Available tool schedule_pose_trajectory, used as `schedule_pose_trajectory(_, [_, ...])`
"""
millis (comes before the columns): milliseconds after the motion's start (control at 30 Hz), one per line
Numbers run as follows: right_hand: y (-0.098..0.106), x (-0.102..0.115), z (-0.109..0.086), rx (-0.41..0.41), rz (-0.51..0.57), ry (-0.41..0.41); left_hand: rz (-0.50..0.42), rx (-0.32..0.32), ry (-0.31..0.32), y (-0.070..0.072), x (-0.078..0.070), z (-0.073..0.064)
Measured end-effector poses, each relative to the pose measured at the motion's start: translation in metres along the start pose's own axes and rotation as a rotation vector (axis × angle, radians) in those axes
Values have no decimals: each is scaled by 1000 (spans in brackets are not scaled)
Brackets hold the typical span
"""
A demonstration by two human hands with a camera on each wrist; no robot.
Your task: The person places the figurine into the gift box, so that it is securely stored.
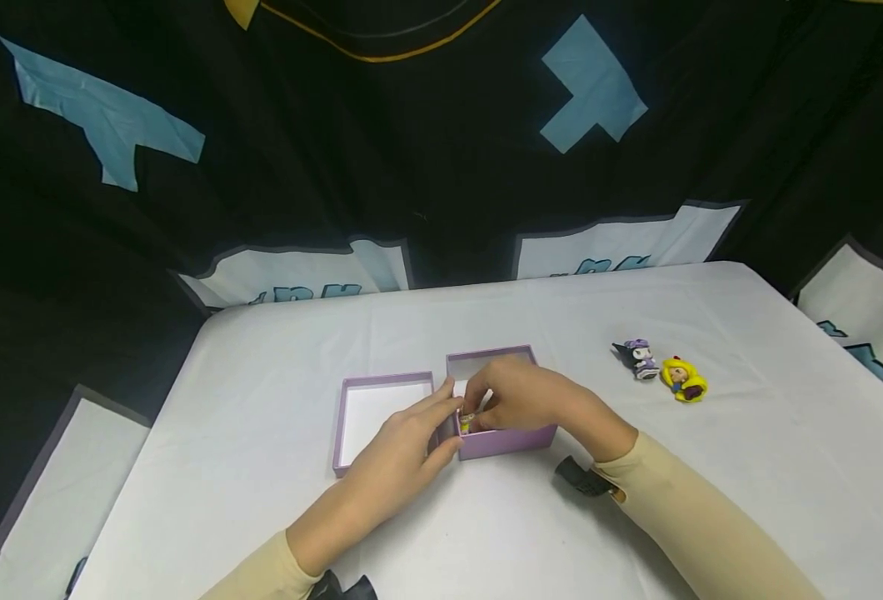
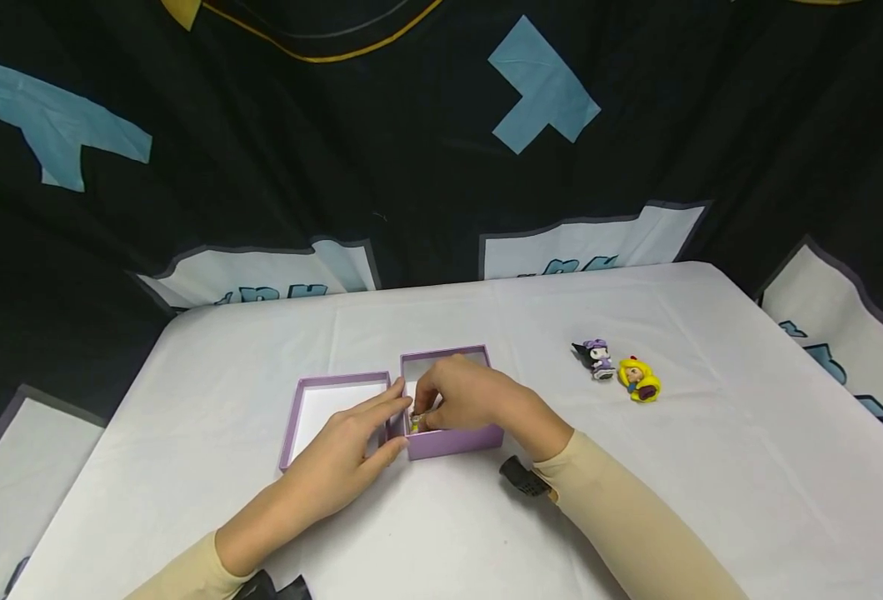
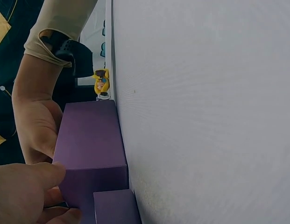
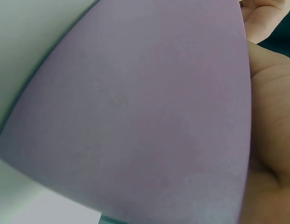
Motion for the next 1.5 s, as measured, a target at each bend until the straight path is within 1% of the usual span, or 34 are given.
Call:
schedule_pose_trajectory(67, [0, 0, -2, 2, 19, 5, -1, -3, 0, 0, 0, 0])
schedule_pose_trajectory(133, [1, -1, -3, -5, 15, 13, 1, -5, 0, 0, 0, 0])
schedule_pose_trajectory(300, [2, -2, -7, -48, -42, 37, 4, -14, -6, 0, 0, -1])
schedule_pose_trajectory(533, [9, -4, -19, -165, -59, 49, 18, -27, -8, -2, 1, -1])
schedule_pose_trajectory(700, [15, -7, -32, -248, -41, 90, 6, -20, 3, -2, 1, 0])
schedule_pose_trajectory(833, [19, -10, -41, -319, -29, 105, 4, -23, 7, -2, 1, 0])
schedule_pose_trajectory(933, [21, -12, -46, -372, -13, 94, 7, -25, 9, -3, 1, 0])
schedule_pose_trajectory(1100, [26, -19, -56, -452, 28, 37, 5, -6, 20, -3, 2, -1])
schedule_pose_trajectory(1267, [31, -25, -66, -505, 41, -21, 8, 6, 22, -3, 2, -2])
schedule_pose_trajectory(1500, [37, -37, -78, -561, 92, -51, 13, -2, 14, -4, 2, -1])
Point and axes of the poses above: each hand's wrist, its own z-axis towards the middle knuckle, its own y-axis out of the back of the hand, x = y × z, the point moved 2 cm from there along z, towards the middle knuckle, and after that the axes turned 11 degrees about z, right-handed, at the moved point
